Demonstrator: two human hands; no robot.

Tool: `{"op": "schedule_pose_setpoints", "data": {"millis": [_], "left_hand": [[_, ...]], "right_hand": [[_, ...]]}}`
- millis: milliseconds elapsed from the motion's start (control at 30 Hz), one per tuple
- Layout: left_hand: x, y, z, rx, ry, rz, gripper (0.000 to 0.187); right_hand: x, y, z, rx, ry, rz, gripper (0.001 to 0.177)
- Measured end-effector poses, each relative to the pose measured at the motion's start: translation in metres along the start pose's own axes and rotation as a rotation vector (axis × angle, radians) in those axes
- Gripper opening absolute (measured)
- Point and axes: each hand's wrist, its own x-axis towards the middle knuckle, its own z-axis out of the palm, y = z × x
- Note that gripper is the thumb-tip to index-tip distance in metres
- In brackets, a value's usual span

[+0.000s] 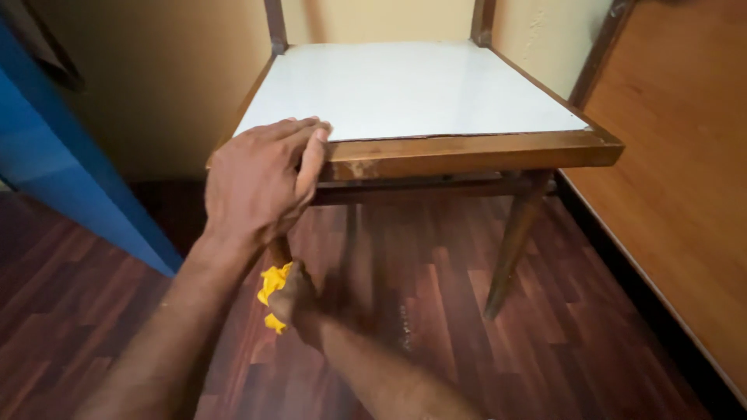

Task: Cleaning a wooden chair with a white seat using a yellow cloth.

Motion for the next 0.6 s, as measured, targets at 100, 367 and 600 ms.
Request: {"op": "schedule_pose_setpoints", "data": {"millis": [100,367,600], "left_hand": [[0.001,0.003,-0.001,0.003,-0.016,-0.031,0.035],[-0.006,-0.014,-0.005,0.032,-0.039,-0.023,0.033],[-0.012,-0.032,-0.012,-0.099,-0.050,0.128,0.031]], "right_hand": [[0.000,0.004,-0.005,-0.040,0.011,-0.033,0.050],[0.002,-0.057,-0.008,-0.159,0.336,-0.592,0.057],[-0.019,0.011,-0.020,-0.265,0.054,-0.506,0.045]]}}
